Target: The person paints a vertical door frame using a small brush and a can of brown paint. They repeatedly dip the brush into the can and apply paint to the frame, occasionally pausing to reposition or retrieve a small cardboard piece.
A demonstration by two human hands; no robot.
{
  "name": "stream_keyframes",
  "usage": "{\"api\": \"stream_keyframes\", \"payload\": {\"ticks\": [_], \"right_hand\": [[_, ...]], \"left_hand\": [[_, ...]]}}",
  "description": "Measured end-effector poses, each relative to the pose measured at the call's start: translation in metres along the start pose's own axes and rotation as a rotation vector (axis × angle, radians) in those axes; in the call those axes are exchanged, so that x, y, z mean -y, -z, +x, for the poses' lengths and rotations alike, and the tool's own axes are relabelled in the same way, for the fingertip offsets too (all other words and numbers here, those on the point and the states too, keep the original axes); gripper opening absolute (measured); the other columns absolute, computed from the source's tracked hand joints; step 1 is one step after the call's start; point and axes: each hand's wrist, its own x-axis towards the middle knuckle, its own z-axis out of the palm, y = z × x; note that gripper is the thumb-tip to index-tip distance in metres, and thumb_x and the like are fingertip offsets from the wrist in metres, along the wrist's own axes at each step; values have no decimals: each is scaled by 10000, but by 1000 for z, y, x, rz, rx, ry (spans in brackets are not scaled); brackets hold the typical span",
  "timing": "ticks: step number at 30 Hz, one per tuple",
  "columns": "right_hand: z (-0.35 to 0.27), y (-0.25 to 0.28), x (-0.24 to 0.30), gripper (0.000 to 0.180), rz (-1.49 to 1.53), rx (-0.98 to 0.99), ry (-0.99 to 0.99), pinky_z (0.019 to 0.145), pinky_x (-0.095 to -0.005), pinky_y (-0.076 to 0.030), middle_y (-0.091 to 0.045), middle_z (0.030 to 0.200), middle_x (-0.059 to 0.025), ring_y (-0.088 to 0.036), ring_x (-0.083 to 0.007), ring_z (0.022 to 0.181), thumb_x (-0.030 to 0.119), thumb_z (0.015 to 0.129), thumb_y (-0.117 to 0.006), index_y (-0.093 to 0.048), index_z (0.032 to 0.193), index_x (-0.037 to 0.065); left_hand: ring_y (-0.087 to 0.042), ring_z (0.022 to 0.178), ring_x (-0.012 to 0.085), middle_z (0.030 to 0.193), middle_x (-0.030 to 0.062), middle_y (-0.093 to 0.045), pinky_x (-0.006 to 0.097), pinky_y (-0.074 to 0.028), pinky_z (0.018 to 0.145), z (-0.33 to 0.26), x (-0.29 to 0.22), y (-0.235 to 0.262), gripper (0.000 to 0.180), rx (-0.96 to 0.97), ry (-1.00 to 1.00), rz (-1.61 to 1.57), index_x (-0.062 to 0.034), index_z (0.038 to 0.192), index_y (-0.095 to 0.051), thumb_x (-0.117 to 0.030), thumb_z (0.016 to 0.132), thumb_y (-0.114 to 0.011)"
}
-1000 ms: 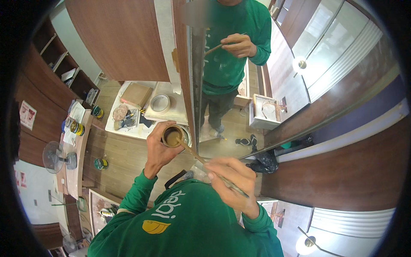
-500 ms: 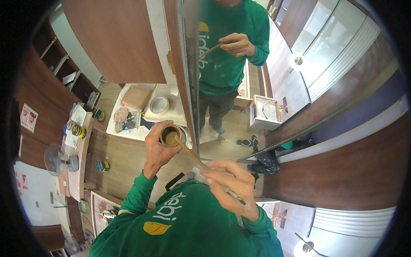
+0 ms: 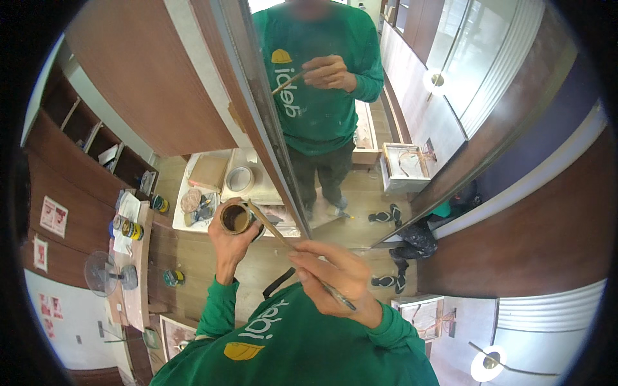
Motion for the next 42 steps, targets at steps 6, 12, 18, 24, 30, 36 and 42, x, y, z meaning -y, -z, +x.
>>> {"api": "stream_keyframes", "payload": {"ticks": [6,12,18,24,30,36,42], "right_hand": [[19,-41,-27,396,-143,-106,238,717,-353,-566,-716,1107,-174,-727,-283,873,-89,823,-725,-766,1209,-10],[41,-65,-30,469,-242,-154,334,725,-393,-502,-698,1105,-155,-706,-306,884,-75,791,-733,-750,1251,17],[43,-75,-35,505,-296,-156,315,766,-400,-505,-693,1101,-158,-709,-309,922,-67,789,-737,-728,1286,23],[43,-78,-36,520,-315,-159,304,794,-407,-507,-694,1101,-158,-707,-309,947,-63,790,-740,-720,1302,22],[39,-78,-39,528,-317,-154,272,804,-408,-506,-696,1112,-158,-705,-318,949,-66,788,-737,-718,1309,21],[31,-76,-36,613,-323,-107,252,852,-409,-497,-673,1230,-133,-682,-298,1044,15,755,-803,-696,1358,38],[35,-75,-35,637,-315,-135,286,858,-405,-499,-672,1229,-135,-690,-298,1043,-3,724,-785,-702,1354,35]], "left_hand": [[-724,1012,202,1113,118,-742,339,-583,928,-16,20,11,520,49,110,-45,24,1184,-703,-63,709,-897],[-720,1010,199,1105,117,-743,341,-584,927,-28,24,19,539,52,190,-57,33,1199,-693,-60,709,-897],[-725,1015,206,1114,124,-746,344,-586,927,-32,29,24,550,48,204,-29,37,1206,-693,-68,706,-898],[-727,1010,209,1118,126,-747,346,-589,921,-33,30,24,553,59,221,-44,39,1209,-692,-74,708,-899],[-725,1009,206,1116,124,-745,345,-588,921,-34,32,20,560,67,221,-86,39,1213,-691,-72,704,-899],[-723,1015,207,1115,122,-743,343,-587,922,-35,38,20,563,71,219,-63,37,1211,-689,-65,699,-900],[-725,1011,206,1104,119,-748,345,-587,924,-33,31,23,562,79,228,-53,35,1212,-689,-63,702,-903]]}}
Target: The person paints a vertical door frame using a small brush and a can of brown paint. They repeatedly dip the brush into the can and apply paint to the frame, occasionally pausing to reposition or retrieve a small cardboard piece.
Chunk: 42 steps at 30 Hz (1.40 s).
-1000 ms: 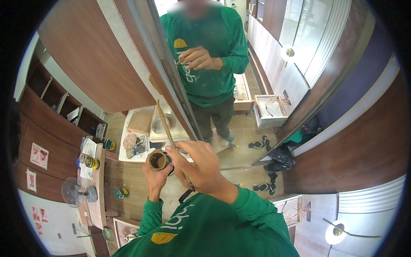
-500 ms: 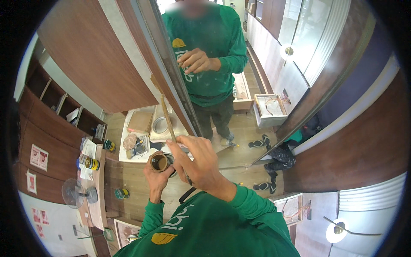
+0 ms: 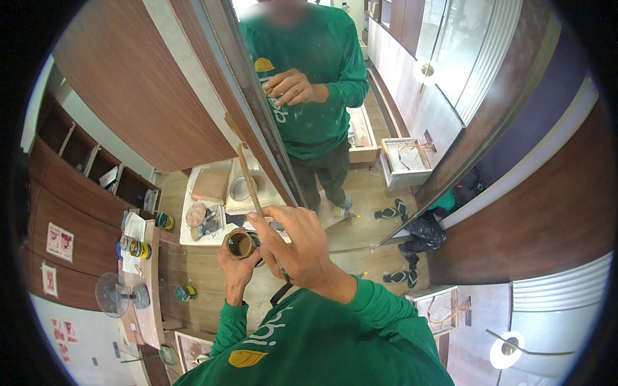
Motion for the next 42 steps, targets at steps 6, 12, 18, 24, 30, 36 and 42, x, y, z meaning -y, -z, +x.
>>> {"api": "stream_keyframes", "payload": {"ticks": [6,12,18,24,30,36,42], "right_hand": [[6,-1,0,611,-12,-18,12,853,-403,-498,-676,1224,-140,-689,-294,1032,6,733,-778,-708,1339,27],[8,-4,-3,549,-18,-27,2,838,-409,-504,-687,1191,-148,-693,-301,999,-5,778,-761,-709,1324,18],[11,-4,0,507,-10,-37,-18,824,-405,-517,-706,1124,-165,-711,-309,962,-52,809,-739,-719,1311,21],[11,-4,1,507,-7,-34,-24,829,-408,-515,-704,1128,-168,-712,-312,970,-50,814,-736,-716,1317,17],[8,-4,-1,533,6,-19,-28,836,-409,-504,-689,1176,-155,-700,-305,992,-25,806,-748,-706,1336,22],[3,-3,-5,628,2,8,-32,869,-409,-493,-675,1253,-126,-681,-290,1049,16,762,-785,-683,1381,40],[0,-1,-6,645,3,24,-40,871,-409,-494,-671,1257,-125,-681,-291,1061,12,754,-785,-679,1390,42]], "left_hand": [[-727,1007,205,1100,121,-750,345,-588,925,0,2,0,552,2,0,1,37,1205,-689,-60,705,-902],[-724,1002,201,1095,121,-746,342,-586,923,1,1,0,545,12,-17,9,41,1200,-689,-53,707,-901],[-720,997,202,1092,117,-740,338,-584,916,1,-1,0,536,25,-10,4,39,1200,-688,-49,715,-897],[-720,1008,205,1100,118,-736,341,-585,920,2,-1,0,536,28,-11,15,35,1200,-688,-53,715,-898],[-725,1014,213,1105,122,-737,348,-584,927,4,4,-2,545,33,-16,30,35,1207,-688,-58,711,-896],[-725,1020,210,1108,123,-742,346,-583,930,5,5,-6,542,28,-17,8,34,1207,-688,-57,714,-894],[-726,1019,207,1105,121,-747,346,-584,932,4,2,-9,541,26,-6,9,34,1207,-689,-57,716,-895]]}}
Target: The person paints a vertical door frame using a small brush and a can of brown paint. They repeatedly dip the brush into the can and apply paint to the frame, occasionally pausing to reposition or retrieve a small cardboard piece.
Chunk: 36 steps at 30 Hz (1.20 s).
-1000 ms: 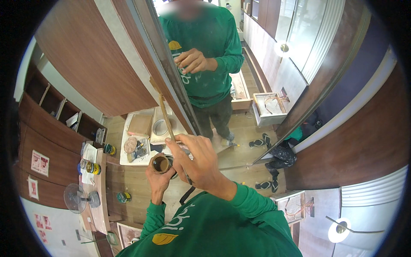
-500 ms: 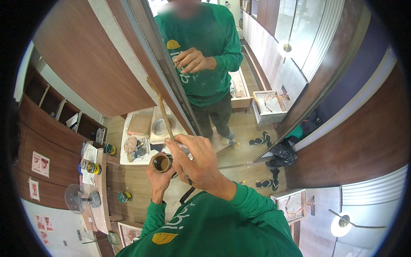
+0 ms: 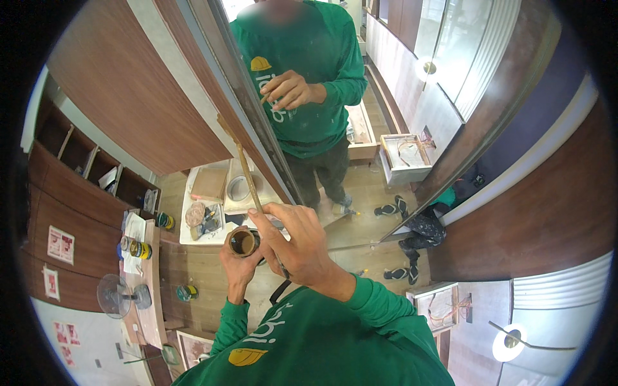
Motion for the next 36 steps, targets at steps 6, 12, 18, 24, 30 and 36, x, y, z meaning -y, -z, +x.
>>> {"api": "stream_keyframes", "payload": {"ticks": [6,12,18,24,30,36], "right_hand": [[-3,1,-1,661,9,17,-9,868,-410,-491,-664,1261,-124,-680,-292,1067,19,752,-795,-673,1401,42],[-6,1,-1,613,24,5,-17,831,-407,-487,-668,1221,-135,-685,-298,1030,-7,770,-782,-687,1374,33],[-9,1,-3,651,41,40,-37,853,-414,-491,-660,1259,-125,-679,-307,1066,27,759,-815,-676,1395,41],[-8,-1,-3,593,44,22,-35,823,-413,-491,-670,1220,-140,-684,-308,1027,3,778,-793,-694,1363,26],[-6,-2,-3,507,46,-5,-28,758,-395,-485,-684,1136,-159,-692,-302,939,-56,817,-739,-721,1319,10],[-9,0,0,495,47,12,-46,763,-397,-487,-685,1125,-161,-692,-306,929,-65,806,-744,-733,1296,4]], "left_hand": [[-726,1012,206,1098,119,-747,346,-583,929,1,4,-2,537,-1,7,0,31,1200,-690,-63,713,-894],[-723,998,202,1086,115,-745,344,-582,921,1,3,-3,530,4,10,5,26,1191,-695,-68,710,-895],[-723,986,198,1073,108,-746,341,-584,916,2,2,-4,527,-4,-11,28,23,1191,-697,-65,710,-894],[-723,992,197,1077,110,-746,338,-583,923,3,-5,-5,524,-5,7,29,29,1194,-697,-61,715,-892],[-724,996,197,1087,114,-748,338,-584,925,4,-4,-5,527,1,12,26,36,1195,-697,-62,715,-890],[-725,994,201,1084,118,-750,341,-585,924,5,3,-7,534,-2,16,6,34,1194,-699,-75,707,-890]]}}
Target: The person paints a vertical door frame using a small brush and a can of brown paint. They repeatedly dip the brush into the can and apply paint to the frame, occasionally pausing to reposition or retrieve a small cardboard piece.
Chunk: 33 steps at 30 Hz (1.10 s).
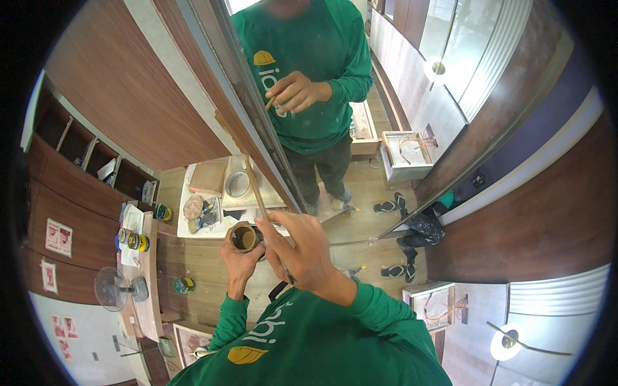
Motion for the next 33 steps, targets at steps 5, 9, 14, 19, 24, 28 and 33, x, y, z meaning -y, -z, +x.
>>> {"api": "stream_keyframes", "payload": {"ticks": [5,9,14,19,24,28,33], "right_hand": [[5,4,4,471,17,-43,40,755,-401,-493,-687,1121,-177,-697,-317,919,-78,786,-746,-750,1251,-6],[11,7,3,485,11,-28,42,750,-403,-495,-685,1129,-183,-701,-318,916,-80,784,-744,-746,1264,-7],[10,5,0,505,-1,-19,32,756,-402,-494,-685,1131,-174,-700,-313,919,-74,793,-742,-736,1294,-2],[7,4,-2,509,3,-18,33,760,-405,-495,-682,1141,-169,-696,-310,926,-66,803,-741,-733,1307,2],[6,5,-2,508,-3,-14,23,766,-407,-498,-680,1149,-169,-693,-312,930,-65,805,-742,-733,1308,2],[4,3,-3,511,-3,-17,20,770,-406,-502,-684,1140,-165,-693,-309,929,-72,802,-741,-734,1307,4],[0,4,-2,507,0,5,5,771,-403,-506,-689,1136,-164,-696,-306,934,-79,790,-743,-743,1290,4]], "left_hand": [[-725,991,201,1081,119,-749,344,-585,923,1,0,-2,536,1,-4,-2,31,1189,-703,-84,701,-890],[-723,993,197,1081,115,-748,339,-584,922,2,0,-3,535,6,-16,-5,33,1197,-697,-72,708,-889],[-720,996,194,1083,110,-746,333,-583,921,1,-1,-4,546,14,-8,-5,37,1215,-686,-56,716,-888],[-719,994,193,1083,109,-745,332,-583,919,1,1,-3,554,8,-4,-5,39,1212,-688,-63,707,-893],[-718,988,193,1078,108,-744,333,-582,919,2,3,-3,558,10,-8,0,36,1209,-691,-69,700,-895],[-716,990,193,1086,111,-742,334,-580,922,1,1,-3,554,16,16,-2,36,1207,-692,-67,701,-893],[-715,993,189,1092,112,-741,331,-579,920,2,4,-4,540,20,7,-10,34,1196,-695,-64,703,-893]]}}
